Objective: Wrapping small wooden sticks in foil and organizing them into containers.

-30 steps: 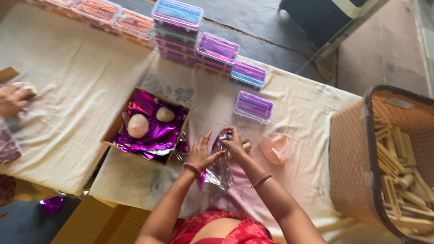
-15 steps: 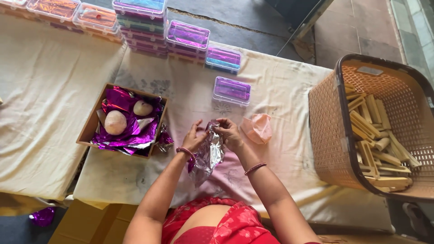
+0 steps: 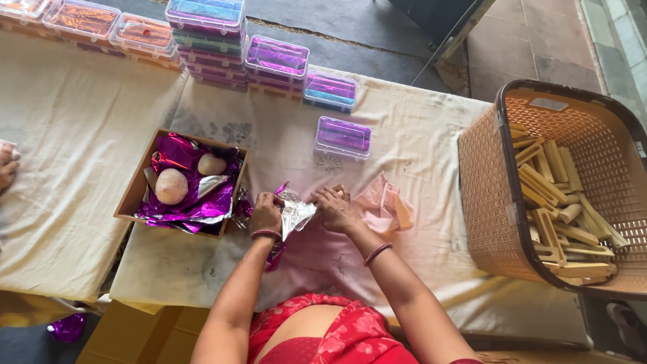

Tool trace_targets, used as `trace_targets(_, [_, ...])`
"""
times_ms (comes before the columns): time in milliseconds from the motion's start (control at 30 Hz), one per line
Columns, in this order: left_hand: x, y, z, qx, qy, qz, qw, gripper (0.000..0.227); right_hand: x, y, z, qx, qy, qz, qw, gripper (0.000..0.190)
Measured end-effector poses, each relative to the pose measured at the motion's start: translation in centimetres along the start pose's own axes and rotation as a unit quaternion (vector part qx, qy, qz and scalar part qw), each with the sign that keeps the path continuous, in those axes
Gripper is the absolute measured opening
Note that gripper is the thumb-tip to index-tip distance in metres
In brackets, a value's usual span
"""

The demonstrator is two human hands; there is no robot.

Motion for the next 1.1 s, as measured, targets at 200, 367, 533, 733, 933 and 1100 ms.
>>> trace_targets(200, [5.3, -1.4, -5.4, -0.066, 0.048, 0.032, 0.996, 0.05, -11.0, -3.8, -10.5, -0.078, -0.013, 0.064, 0.995, 0.036])
trace_targets(367, [5.9, -1.7, -9.4, -0.094, 0.117, 0.114, 0.982, 0.098, -0.6, -6.9, -11.6, -0.201, -0.173, -0.081, 0.961, 0.065])
trace_targets(533, [2.4, -1.7, -10.6, -0.077, 0.15, 0.131, 0.977, 0.115, -4.6, -10.2, -20.2, -0.468, 0.175, -0.113, 0.859, 0.051])
trace_targets(733, [-3.1, 0.2, -12.6, 0.003, 0.063, 0.12, 0.991, 0.119, -4.0, -6.4, -10.6, -0.335, 0.538, -0.095, 0.768, 0.044])
trace_targets(933, [-4.0, 0.2, -10.3, 0.0, 0.02, 0.165, 0.986, 0.122, -6.4, -6.3, -4.9, -0.29, 0.675, -0.021, 0.678, 0.038])
trace_targets(1100, [1.2, -1.0, -10.9, -0.198, 0.153, 0.103, 0.963, 0.113, -7.8, -7.5, -7.0, -0.372, 0.502, -0.021, 0.781, 0.039])
Point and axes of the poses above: each hand's wrist, its own y-axis towards the middle knuckle, its own x-axis out of the back of the hand, z = x × y, the point moved 5 cm from there along y, towards the middle knuckle, and after that the axes turned 7 degrees about -x, right-handed, at the moved point
